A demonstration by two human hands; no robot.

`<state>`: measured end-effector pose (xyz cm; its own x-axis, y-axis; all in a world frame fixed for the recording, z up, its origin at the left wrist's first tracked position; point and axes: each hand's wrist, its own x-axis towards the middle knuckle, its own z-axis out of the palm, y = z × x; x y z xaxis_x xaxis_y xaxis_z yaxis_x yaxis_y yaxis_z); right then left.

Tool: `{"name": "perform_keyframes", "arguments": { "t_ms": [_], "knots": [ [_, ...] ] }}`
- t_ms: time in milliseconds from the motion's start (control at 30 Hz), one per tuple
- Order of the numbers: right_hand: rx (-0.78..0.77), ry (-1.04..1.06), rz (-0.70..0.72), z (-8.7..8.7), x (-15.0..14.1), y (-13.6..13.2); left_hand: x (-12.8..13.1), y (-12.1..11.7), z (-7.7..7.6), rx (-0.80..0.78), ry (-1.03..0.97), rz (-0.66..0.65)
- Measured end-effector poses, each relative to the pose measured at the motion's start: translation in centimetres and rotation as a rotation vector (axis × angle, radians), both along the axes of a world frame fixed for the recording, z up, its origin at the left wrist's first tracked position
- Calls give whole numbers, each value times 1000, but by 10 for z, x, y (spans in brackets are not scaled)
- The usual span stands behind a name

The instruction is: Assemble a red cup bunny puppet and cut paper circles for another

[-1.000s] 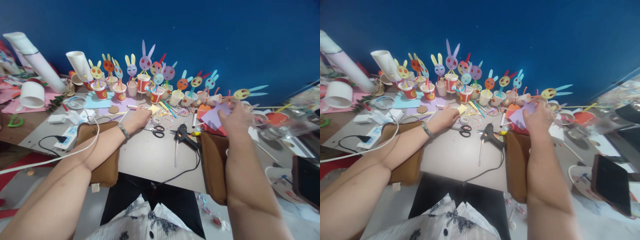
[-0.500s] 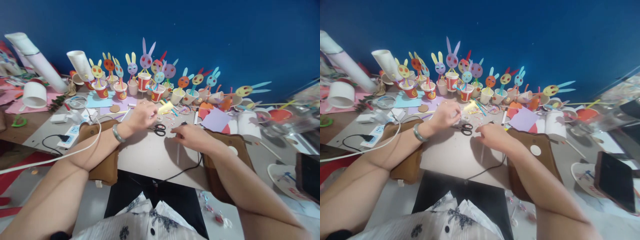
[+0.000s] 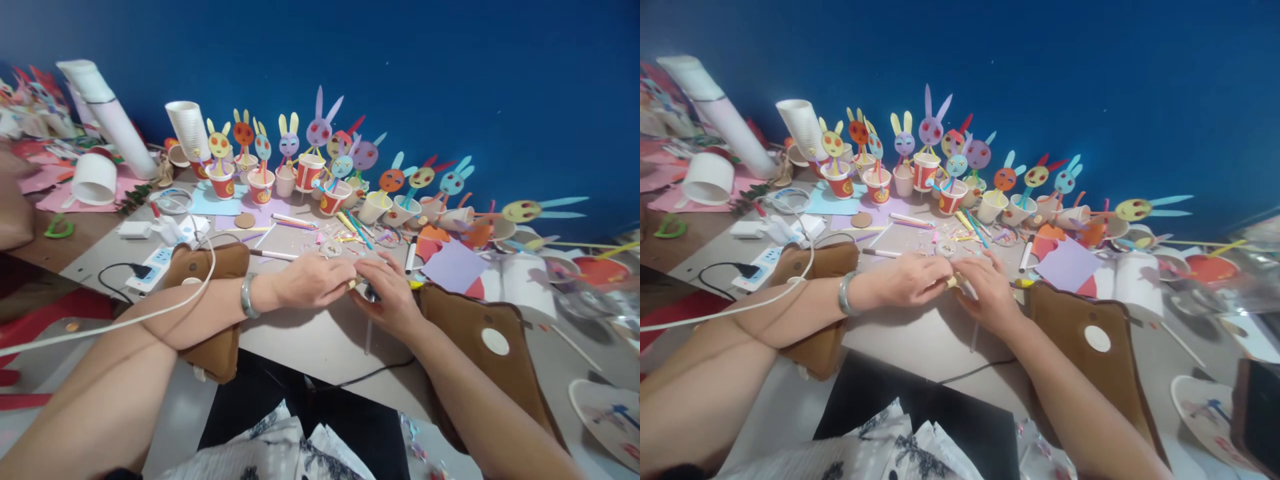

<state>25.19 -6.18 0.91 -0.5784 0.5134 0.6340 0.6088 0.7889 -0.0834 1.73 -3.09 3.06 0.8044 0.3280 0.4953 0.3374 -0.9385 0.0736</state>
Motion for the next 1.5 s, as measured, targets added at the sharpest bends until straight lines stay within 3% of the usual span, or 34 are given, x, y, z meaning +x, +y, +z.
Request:
{"name": "perform_keyframes", "arguments": {
  "t_ms": [133,300,467,700,867,1000,1233,1500],
  "knots": [
    [-59,74,-9,-9,2,2,-3,6,-6,-146,-176,2],
    [-78,106,-83,-20,3,3,-4,9,-4,-249,-209,50],
    [-116,166,-80,-21,2,4,-1,14,-6,-407,-300,76],
    [-277,318,-126,-17,2,1,7,26,-11,-813,-449,-125],
    [-374,369,-188,-7,1,-3,8,30,-13,-1042,-528,41],
    [-379,405,-202,-4,1,-1,6,34,-10,-1230,-585,77],
    [-356,424,-263,-5,4,3,3,30,7,-1288,-537,163],
    [-290,406,-358,-8,16,7,-2,34,12,-1281,-556,245]
  ]
}}
